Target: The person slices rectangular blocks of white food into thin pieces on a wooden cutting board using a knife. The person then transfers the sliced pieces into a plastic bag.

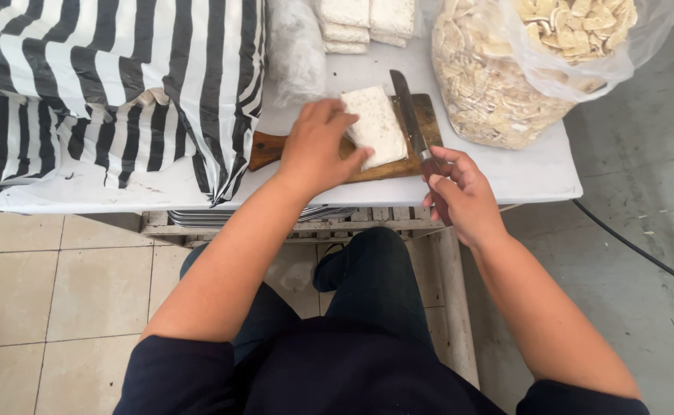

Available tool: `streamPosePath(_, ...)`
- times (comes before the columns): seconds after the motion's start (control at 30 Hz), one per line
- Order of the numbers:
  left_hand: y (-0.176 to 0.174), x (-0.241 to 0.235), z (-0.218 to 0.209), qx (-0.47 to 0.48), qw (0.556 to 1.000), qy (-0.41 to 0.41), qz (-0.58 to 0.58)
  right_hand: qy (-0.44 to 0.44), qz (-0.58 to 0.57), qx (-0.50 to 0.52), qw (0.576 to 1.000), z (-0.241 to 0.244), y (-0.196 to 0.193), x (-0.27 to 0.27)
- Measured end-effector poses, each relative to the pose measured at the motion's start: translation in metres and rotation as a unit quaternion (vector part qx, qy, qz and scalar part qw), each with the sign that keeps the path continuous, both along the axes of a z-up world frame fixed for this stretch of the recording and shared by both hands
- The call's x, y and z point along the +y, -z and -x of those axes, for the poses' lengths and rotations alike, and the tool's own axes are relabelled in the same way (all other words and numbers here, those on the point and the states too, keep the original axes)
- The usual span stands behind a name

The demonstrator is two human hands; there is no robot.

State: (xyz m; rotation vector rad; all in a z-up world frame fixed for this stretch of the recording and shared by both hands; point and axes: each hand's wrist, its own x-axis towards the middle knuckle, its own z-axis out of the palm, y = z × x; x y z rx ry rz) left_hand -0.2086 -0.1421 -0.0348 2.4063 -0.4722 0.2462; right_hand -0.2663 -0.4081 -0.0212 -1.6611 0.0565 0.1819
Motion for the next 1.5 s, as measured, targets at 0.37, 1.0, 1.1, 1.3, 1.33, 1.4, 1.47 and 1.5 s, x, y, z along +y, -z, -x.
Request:
streamPosePath(0.37, 0.034, -0.017, -0.001, -0.071, 0.996, 0.046, -0.027, -0.063, 0.097, 0.007, 0.993, 0.023, -0.018, 0.026)
streamPosePath(1.0, 0.031, -0.006, 0.004, -0.037, 0.998, 0.018, -0.054, -0.060, 0.159, 0.044, 0.984, 0.024, -0.018, 0.040)
streamPosePath(1.1, 0.027, 0.001, 0.008, -0.024, 0.997, -0.027, -0.062, -0.063, 0.160, 0.046, 0.984, 0.024, -0.019, 0.040)
streamPosePath(1.3, 0.024, -0.011, 0.015, -0.100, 0.994, -0.025, 0.020, -0.062, 0.157, 0.059, 0.984, 0.023, -0.018, 0.041)
streamPosePath(1.33, 0.025, -0.015, 0.013, -0.120, 0.992, -0.005, 0.029, -0.064, 0.154, 0.055, 0.984, 0.023, -0.018, 0.041)
streamPosePath(1.4, 0.029, -0.022, 0.006, -0.145, 0.989, 0.016, 0.026, -0.069, 0.149, 0.047, 0.985, 0.024, -0.019, 0.042)
streamPosePath(1.47, 0.032, -0.026, 0.000, -0.149, 0.988, 0.028, 0.018, -0.072, 0.152, 0.053, 0.984, 0.023, -0.021, 0.042)
streamPosePath(1.5, 0.034, -0.027, -0.003, -0.142, 0.989, 0.030, 0.011, -0.073, 0.154, 0.054, 0.984, 0.023, -0.023, 0.042)
